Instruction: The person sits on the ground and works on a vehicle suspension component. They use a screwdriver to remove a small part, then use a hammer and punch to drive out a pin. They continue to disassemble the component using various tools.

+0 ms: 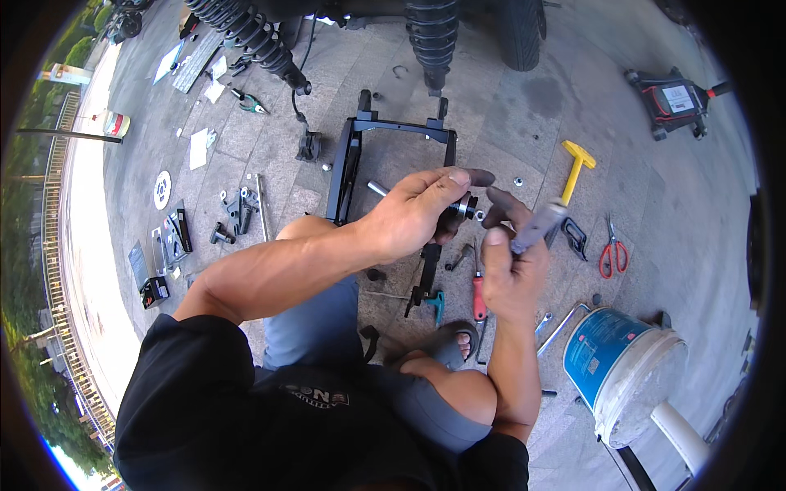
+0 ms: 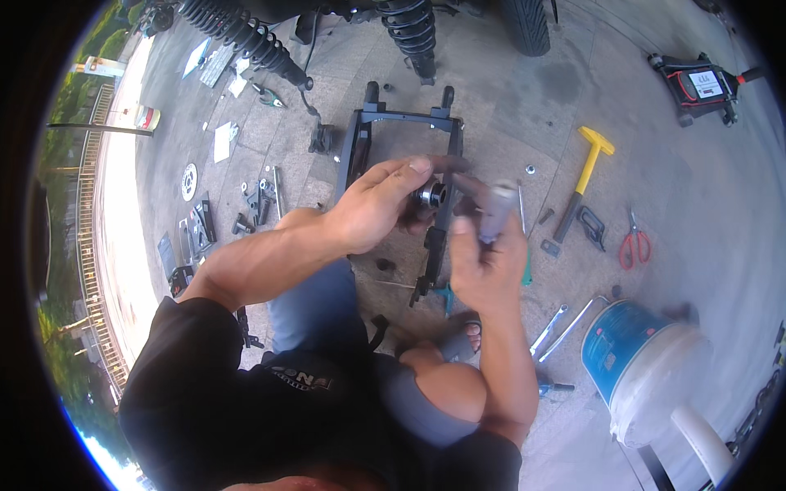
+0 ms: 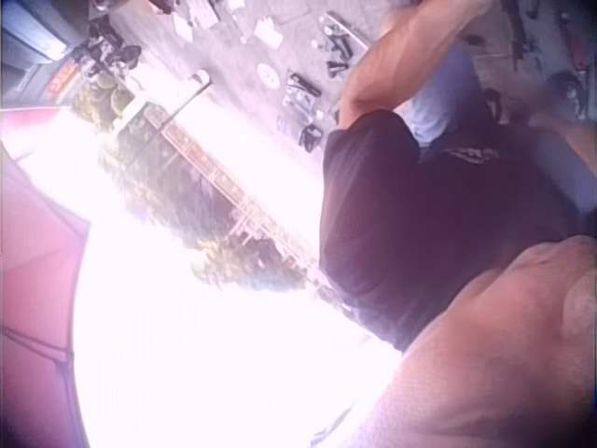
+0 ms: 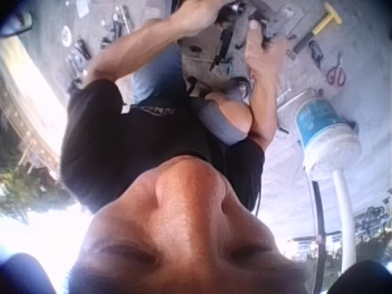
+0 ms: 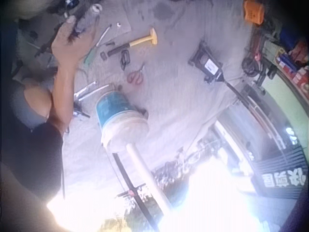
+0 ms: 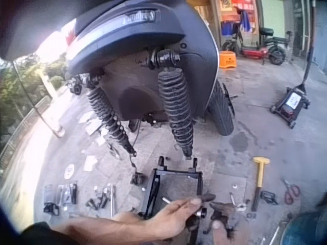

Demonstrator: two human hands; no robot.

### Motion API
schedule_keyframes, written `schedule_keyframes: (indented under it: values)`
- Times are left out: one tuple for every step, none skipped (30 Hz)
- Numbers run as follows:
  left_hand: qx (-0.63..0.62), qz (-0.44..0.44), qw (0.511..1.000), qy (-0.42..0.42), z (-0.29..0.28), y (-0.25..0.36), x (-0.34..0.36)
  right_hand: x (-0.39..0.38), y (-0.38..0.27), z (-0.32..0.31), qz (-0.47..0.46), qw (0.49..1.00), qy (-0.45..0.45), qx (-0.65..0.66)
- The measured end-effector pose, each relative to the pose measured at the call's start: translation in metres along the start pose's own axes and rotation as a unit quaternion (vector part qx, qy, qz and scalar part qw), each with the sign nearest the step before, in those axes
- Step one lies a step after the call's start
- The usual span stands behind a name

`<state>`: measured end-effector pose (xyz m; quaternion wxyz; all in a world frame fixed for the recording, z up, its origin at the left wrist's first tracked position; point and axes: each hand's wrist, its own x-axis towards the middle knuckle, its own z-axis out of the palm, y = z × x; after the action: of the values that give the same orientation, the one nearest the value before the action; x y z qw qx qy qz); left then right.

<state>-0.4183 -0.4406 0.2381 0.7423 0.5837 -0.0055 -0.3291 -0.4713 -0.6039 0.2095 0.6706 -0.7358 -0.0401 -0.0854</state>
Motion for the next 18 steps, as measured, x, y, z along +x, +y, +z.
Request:
schedule_keyframes:
  values:
    - [0.029, 0.002, 0.999, -0.017, -0.001, 0.0, -0.001, 0.0, -0.003, -0.002, 0.046, 0.999, -0.022, -0.016]
    - [0.032, 0.011, 0.999, -0.023, -0.001, -0.002, -0.001, 0.001, -0.005, -0.003, 0.082, 0.995, -0.055, -0.023]
    - [0.036, 0.019, 0.999, -0.027, -0.001, -0.003, -0.001, 0.003, -0.005, -0.002, 0.067, 0.996, -0.052, -0.039]
    - [0.043, 0.021, 0.998, -0.029, 0.0, -0.004, -0.001, 0.008, -0.004, 0.0, 0.042, 0.996, -0.052, -0.051]
    - [0.043, 0.021, 0.998, -0.045, -0.001, -0.004, -0.002, 0.008, -0.005, 0.001, 0.041, 0.996, -0.052, -0.068]
    - [0.036, 0.029, 0.998, -0.033, 0.0, -0.005, -0.002, 0.009, -0.005, 0.002, 0.035, 0.997, -0.046, -0.051]
    - [0.028, 0.037, 0.999, -0.022, 0.0, -0.005, -0.002, 0.008, -0.006, 0.002, 0.053, 0.997, -0.041, -0.041]
    - [0.021, 0.046, 0.999, -0.012, 0.001, -0.005, -0.002, 0.008, -0.006, 0.002, 0.07, 0.997, -0.035, -0.03]
    - [0.034, 0.051, 0.998, -0.019, 0.0, -0.005, -0.002, 0.006, -0.007, 0.002, 0.081, 0.996, -0.027, -0.021]
    - [0.047, 0.055, 0.997, -0.027, -0.001, -0.004, -0.003, 0.004, -0.008, 0.001, 0.093, 0.995, -0.019, -0.012]
    - [0.057, 0.065, 0.996, -0.033, -0.001, -0.004, -0.004, 0.003, -0.008, 0.0, 0.105, 0.994, -0.011, -0.002]
    - [0.077, 0.079, 0.993, -0.038, -0.002, -0.004, -0.005, 0.001, -0.008, -0.001, 0.099, 0.995, -0.013, -0.017]
    - [0.094, 0.098, 0.99, -0.042, -0.001, -0.004, -0.005, 0.001, -0.008, -0.002, 0.093, 0.995, -0.016, -0.032]
    - [0.11, 0.108, 0.987, -0.044, -0.001, -0.004, -0.006, 0.0, -0.007, -0.002, 0.078, 0.996, -0.015, -0.041]
    - [0.119, 0.116, 0.985, -0.046, -0.001, -0.004, -0.008, 0.0, -0.005, 0.0, 0.038, 0.999, 0.001, -0.031]
    - [0.127, 0.115, 0.984, -0.047, 0.0, -0.004, -0.01, 0.002, -0.002, 0.004, -0.012, 1.0, 0.021, -0.016]
    - [0.134, 0.118, 0.983, -0.046, 0.001, -0.004, -0.011, 0.002, 0.0, 0.005, -0.046, 0.998, 0.031, -0.01]
    - [0.137, 0.118, 0.983, -0.035, 0.003, -0.005, -0.013, 0.002, 0.002, 0.007, -0.069, 0.997, 0.037, -0.004]
